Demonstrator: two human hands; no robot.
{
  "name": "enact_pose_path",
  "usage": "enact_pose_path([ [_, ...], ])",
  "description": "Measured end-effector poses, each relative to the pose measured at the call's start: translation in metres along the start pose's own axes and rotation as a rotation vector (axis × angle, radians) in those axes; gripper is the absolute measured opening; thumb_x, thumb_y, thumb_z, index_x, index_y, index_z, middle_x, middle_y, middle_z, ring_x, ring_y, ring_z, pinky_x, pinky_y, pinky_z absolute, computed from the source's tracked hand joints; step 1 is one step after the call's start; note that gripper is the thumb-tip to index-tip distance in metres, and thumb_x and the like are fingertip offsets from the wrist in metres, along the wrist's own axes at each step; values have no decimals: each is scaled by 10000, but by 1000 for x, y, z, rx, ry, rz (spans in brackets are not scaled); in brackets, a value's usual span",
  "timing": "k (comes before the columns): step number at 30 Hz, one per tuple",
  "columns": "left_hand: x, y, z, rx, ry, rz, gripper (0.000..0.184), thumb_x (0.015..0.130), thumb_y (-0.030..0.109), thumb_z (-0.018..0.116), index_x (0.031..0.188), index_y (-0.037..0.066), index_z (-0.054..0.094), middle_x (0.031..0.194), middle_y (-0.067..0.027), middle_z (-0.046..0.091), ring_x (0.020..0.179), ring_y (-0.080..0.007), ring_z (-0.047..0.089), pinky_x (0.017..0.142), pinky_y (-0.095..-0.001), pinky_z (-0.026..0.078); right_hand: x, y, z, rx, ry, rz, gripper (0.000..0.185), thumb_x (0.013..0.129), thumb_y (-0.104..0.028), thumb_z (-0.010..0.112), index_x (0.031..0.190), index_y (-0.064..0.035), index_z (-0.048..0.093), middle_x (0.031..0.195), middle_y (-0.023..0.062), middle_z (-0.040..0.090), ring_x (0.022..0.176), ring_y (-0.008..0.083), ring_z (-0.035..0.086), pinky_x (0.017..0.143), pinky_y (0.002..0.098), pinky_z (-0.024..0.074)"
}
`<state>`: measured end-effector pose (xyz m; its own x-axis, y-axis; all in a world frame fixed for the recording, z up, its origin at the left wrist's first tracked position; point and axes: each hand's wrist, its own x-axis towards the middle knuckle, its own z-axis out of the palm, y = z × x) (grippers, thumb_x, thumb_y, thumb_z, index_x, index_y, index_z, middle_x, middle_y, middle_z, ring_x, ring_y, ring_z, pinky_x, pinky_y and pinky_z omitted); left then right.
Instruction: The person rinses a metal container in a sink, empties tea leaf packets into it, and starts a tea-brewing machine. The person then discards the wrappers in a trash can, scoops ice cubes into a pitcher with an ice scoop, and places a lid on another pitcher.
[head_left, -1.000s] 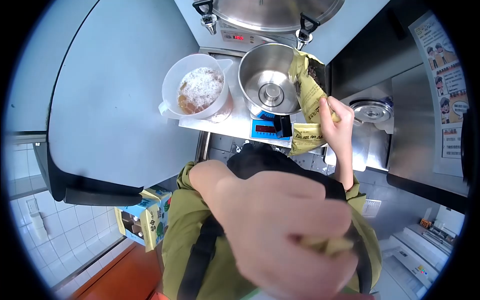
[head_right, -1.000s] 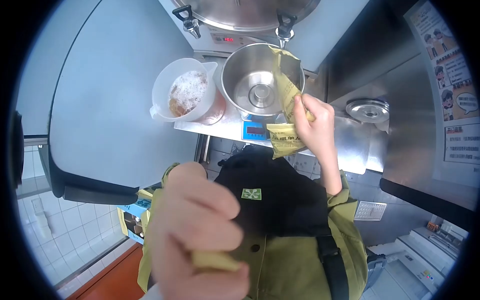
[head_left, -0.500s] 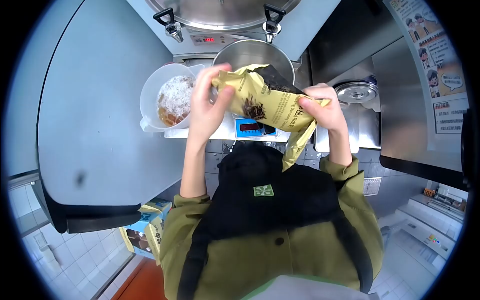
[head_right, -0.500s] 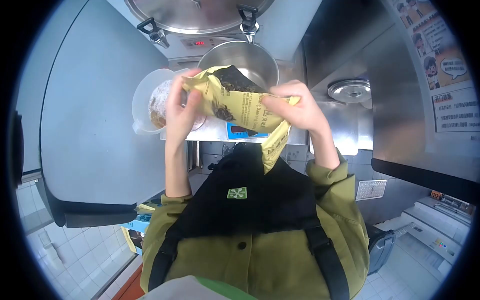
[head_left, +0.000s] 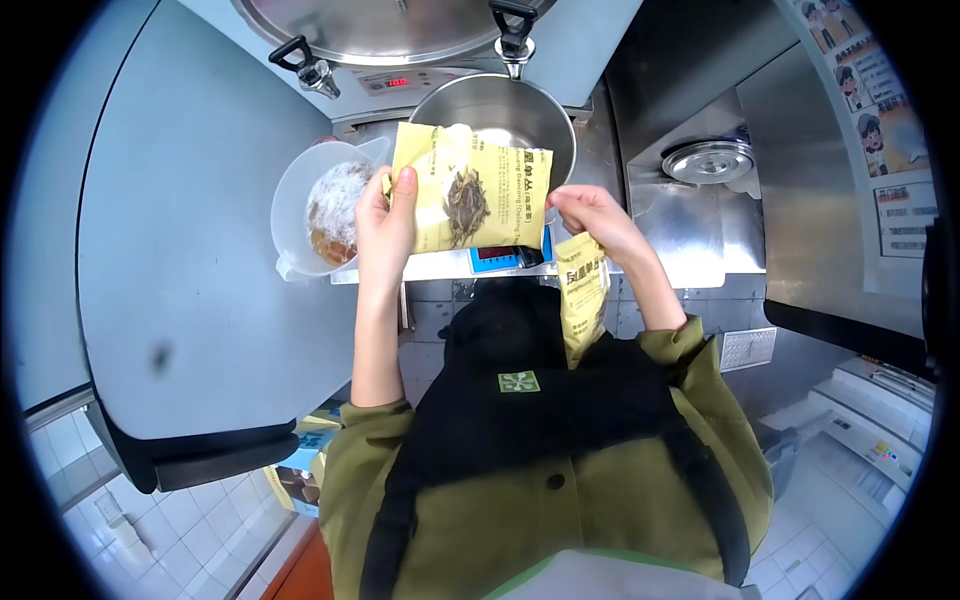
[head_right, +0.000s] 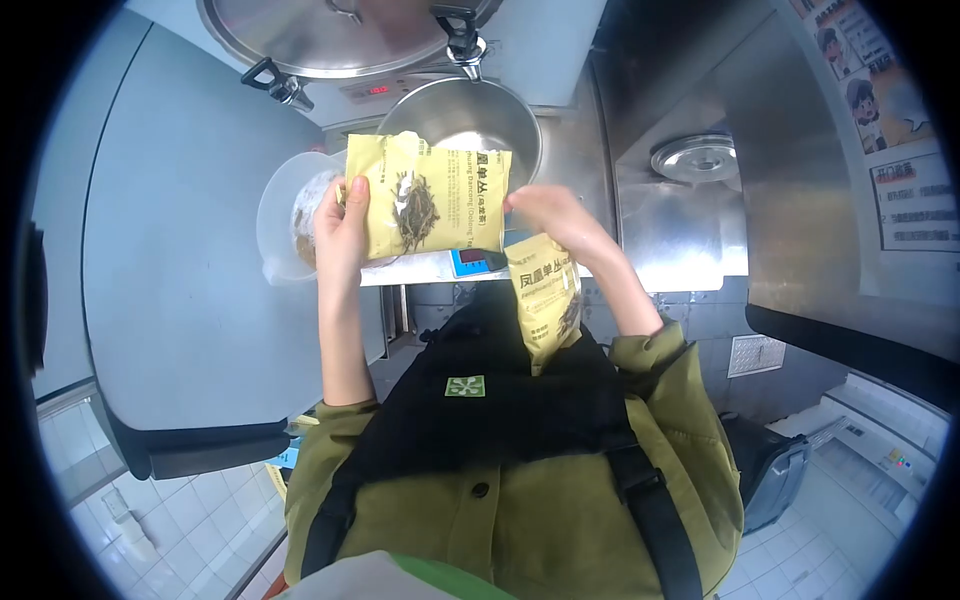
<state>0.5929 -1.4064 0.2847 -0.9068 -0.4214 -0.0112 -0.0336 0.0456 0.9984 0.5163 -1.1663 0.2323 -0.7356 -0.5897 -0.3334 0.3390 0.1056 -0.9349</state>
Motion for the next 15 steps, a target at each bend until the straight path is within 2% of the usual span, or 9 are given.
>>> enact_pose_path([
  [2, 4, 4, 4, 55, 0, -39, 236, 909, 197, 454, 890, -12, 563, 742, -8, 575, 635, -47, 481, 586, -204, 397, 1, -2, 2, 12, 25, 53, 199, 884, -178, 495, 818, -25, 604, 510, -85, 327, 456, 13, 268, 416, 191, 196],
  [5, 19, 26, 5, 177, -96, -231, 249, 888, 164, 424, 930, -38, 563, 760, -42, 599, 648, -89, 528, 612, -231, 425, 1, -10, 5, 4, 42, 111, 195, 879, -161, 499, 796, -20, 604, 507, -84, 339, 449, 16, 271, 413, 193, 203],
  [8, 47, 42, 2, 399, -325, -360, 274, 853, 170, 436, 936, -51, 575, 793, -78, 618, 672, -124, 564, 637, -236, 437, 0, -17, 3, -53, 5, 157, 205, 878, -164, 494, 796, -11, 605, 493, -84, 326, 433, 20, 263, 405, 200, 209],
  [9, 59, 44, 2, 569, -393, -380, 275, 831, 180, 462, 905, -52, 590, 792, -97, 627, 685, -133, 575, 650, -232, 438, 1, -19, 2, -76, -15, 171, 211, 879, -167, 492, 799, -8, 606, 486, -85, 318, 427, 21, 259, 401, 203, 210],
  [12, 82, 37, 5, 623, -473, -402, 260, 819, 186, 468, 855, -34, 602, 706, -77, 610, 585, -114, 552, 558, -235, 436, 4, -25, -3, -44, -109, 222, 247, 888, -192, 478, 811, -3, 617, 471, -82, 296, 409, 24, 253, 390, 209, 220],
  [14, 98, 35, 6, 596, -607, -538, 197, 806, 165, 464, 753, 5, 566, 524, -10, 485, 364, -65, 409, 318, -210, 312, 7, -27, -9, -14, -154, 254, 286, 896, -217, 463, 801, 5, 615, 459, -82, 271, 400, 26, 250, 386, 211, 225],
  [15, 107, 30, 7, 578, -630, -598, 185, 807, 156, 454, 740, 10, 546, 510, -3, 465, 353, -60, 399, 301, -200, 306, 8, -27, -11, 0, -179, 273, 305, 901, -230, 456, 796, 9, 614, 453, -81, 259, 395, 28, 249, 385, 212, 228],
])
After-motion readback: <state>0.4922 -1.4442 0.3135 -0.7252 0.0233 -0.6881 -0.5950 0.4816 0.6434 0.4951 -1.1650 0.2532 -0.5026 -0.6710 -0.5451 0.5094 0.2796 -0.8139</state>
